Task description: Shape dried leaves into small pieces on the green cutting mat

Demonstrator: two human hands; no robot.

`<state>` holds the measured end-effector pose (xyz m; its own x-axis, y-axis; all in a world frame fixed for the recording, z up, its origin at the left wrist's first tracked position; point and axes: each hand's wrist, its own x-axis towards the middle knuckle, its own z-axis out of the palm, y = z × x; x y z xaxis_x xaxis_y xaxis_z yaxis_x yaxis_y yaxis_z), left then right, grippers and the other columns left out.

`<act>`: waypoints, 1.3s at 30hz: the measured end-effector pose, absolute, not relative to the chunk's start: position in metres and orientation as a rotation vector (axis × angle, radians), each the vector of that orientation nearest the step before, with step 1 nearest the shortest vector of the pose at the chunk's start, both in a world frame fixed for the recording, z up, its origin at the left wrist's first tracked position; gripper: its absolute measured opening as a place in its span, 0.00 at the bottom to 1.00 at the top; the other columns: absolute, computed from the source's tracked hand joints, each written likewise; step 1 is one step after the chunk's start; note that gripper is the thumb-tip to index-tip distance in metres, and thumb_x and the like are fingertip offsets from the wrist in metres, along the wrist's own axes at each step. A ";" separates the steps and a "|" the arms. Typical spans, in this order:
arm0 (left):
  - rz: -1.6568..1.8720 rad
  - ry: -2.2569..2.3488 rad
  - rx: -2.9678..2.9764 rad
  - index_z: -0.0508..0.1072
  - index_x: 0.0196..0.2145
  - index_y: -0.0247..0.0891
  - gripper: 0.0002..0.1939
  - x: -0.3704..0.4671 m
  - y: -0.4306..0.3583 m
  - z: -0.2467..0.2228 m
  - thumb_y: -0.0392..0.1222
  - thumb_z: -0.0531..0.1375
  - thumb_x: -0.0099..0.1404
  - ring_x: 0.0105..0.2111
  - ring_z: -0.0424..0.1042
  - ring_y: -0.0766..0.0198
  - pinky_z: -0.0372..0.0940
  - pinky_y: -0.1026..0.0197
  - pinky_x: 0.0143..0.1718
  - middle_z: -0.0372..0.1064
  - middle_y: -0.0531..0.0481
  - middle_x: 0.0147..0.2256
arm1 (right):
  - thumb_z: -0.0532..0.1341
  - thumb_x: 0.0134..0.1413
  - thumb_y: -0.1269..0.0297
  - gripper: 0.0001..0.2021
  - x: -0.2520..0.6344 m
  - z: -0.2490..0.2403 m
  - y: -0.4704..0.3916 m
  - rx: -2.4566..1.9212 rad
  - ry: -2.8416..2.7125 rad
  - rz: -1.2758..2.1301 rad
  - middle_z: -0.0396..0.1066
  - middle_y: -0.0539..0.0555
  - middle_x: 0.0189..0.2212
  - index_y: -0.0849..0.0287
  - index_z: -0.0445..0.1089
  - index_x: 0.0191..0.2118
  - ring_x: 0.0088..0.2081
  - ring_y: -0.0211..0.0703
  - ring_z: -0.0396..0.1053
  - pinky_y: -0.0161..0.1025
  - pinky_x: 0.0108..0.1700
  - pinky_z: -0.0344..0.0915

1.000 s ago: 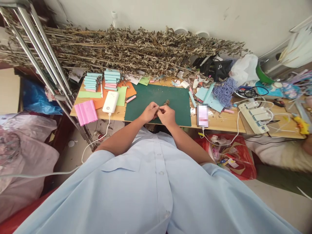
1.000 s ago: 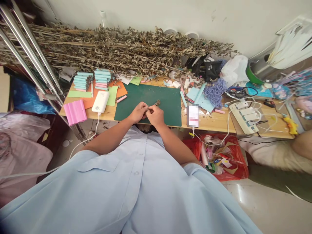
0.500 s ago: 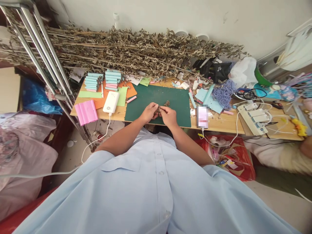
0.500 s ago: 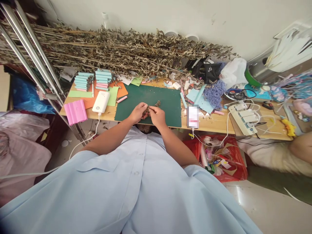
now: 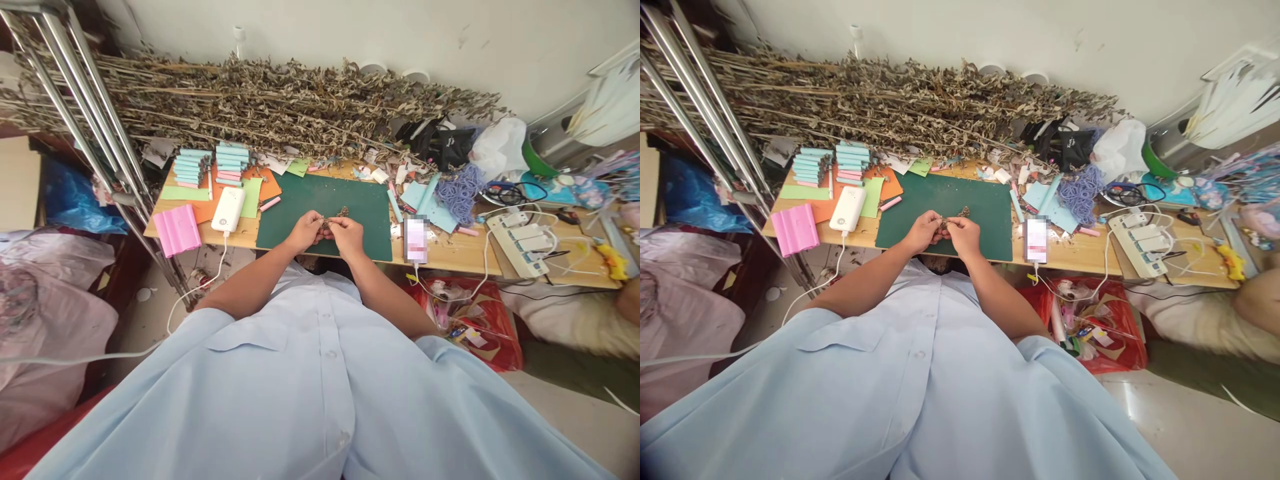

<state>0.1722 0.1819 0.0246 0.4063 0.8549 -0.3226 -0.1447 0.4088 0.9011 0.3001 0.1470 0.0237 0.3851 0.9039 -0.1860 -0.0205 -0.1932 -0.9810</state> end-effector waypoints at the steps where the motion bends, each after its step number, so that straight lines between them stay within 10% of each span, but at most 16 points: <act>1: 0.767 0.924 0.915 0.61 0.36 0.40 0.06 0.172 0.183 0.023 0.39 0.57 0.71 0.14 0.56 0.75 0.44 0.73 0.18 0.60 0.60 0.21 | 0.67 0.49 0.66 0.05 0.300 0.024 0.148 -1.499 -0.758 1.085 0.77 0.48 0.22 0.57 0.79 0.33 0.26 0.42 0.77 0.38 0.31 0.77; 16: 0.763 1.038 1.381 0.66 0.32 0.38 0.06 0.175 0.176 0.024 0.35 0.57 0.70 0.20 0.62 0.69 0.55 0.66 0.24 0.63 0.56 0.20 | 0.65 0.51 0.65 0.05 0.314 0.018 0.141 -1.641 -1.203 0.738 0.79 0.49 0.28 0.55 0.80 0.33 0.31 0.42 0.78 0.40 0.40 0.77; 27: 0.712 1.003 1.076 0.65 0.34 0.38 0.04 0.173 0.180 0.029 0.36 0.55 0.70 0.16 0.59 0.72 0.51 0.70 0.18 0.59 0.59 0.20 | 0.66 0.49 0.71 0.03 0.306 0.024 0.144 -1.233 -0.447 1.400 0.76 0.49 0.22 0.59 0.75 0.33 0.23 0.35 0.73 0.31 0.27 0.74; 39: 0.716 0.979 1.304 0.64 0.33 0.38 0.07 0.172 0.176 0.029 0.39 0.56 0.71 0.19 0.61 0.71 0.54 0.67 0.23 0.62 0.57 0.20 | 0.62 0.57 0.62 0.07 0.313 0.020 0.138 -1.617 -1.227 0.678 0.80 0.53 0.32 0.56 0.78 0.36 0.33 0.45 0.78 0.43 0.42 0.77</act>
<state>0.1718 0.1763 0.0288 0.4396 0.8796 -0.1817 0.0931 0.1566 0.9833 0.3127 0.1379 0.0195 0.3397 0.9335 0.1146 0.4000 -0.0331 -0.9159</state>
